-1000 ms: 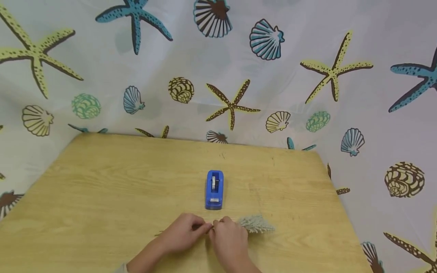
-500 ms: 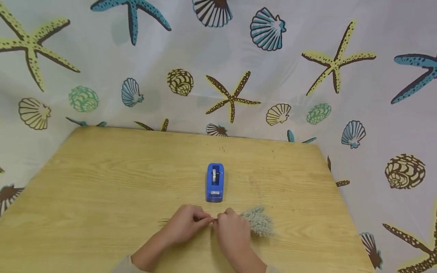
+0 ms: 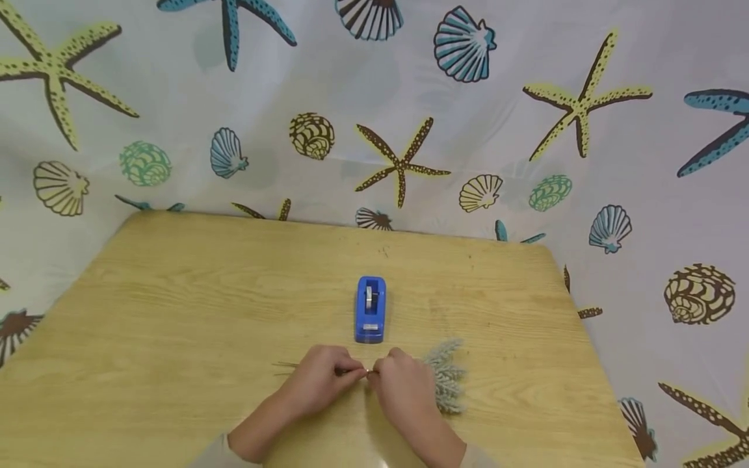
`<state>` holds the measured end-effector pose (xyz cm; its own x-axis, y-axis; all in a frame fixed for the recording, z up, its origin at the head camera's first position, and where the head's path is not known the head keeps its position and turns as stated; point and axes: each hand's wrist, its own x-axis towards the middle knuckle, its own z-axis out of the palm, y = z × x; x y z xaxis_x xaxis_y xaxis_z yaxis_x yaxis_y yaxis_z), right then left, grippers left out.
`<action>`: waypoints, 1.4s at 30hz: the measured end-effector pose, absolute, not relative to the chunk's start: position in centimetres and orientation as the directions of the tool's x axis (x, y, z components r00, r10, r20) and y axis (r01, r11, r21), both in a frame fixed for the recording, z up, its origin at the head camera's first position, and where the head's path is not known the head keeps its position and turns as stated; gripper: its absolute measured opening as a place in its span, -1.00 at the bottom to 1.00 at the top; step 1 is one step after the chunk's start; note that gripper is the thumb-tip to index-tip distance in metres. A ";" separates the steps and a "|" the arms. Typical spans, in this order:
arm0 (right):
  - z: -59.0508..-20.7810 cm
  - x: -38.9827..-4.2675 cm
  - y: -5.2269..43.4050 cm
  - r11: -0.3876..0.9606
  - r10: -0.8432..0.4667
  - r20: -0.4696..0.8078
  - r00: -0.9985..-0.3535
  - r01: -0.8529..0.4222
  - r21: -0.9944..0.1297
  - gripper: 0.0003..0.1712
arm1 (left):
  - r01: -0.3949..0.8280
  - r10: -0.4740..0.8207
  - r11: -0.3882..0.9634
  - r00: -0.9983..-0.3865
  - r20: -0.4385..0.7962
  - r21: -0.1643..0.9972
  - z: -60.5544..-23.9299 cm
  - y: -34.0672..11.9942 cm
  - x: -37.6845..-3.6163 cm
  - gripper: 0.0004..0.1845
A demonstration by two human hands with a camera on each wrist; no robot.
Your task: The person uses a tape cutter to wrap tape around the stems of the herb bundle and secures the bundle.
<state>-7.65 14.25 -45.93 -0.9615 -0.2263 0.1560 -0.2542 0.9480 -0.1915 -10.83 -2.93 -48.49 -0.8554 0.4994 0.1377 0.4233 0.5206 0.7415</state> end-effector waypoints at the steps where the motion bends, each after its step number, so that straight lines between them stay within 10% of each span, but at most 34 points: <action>1: -46.0 -7.6 14.2 0.949 -0.219 0.163 -0.962 -0.249 -0.195 -0.90 | 0.417 0.491 0.523 -0.860 0.137 0.744 -48.6 -3.0 -10.7 -0.91; 42: -45.5 -8.9 15.0 0.925 -0.380 0.065 -0.923 -0.380 -0.001 -0.95 | 0.323 0.467 0.588 -0.884 0.014 0.742 -48.0 -3.6 -11.4 -0.92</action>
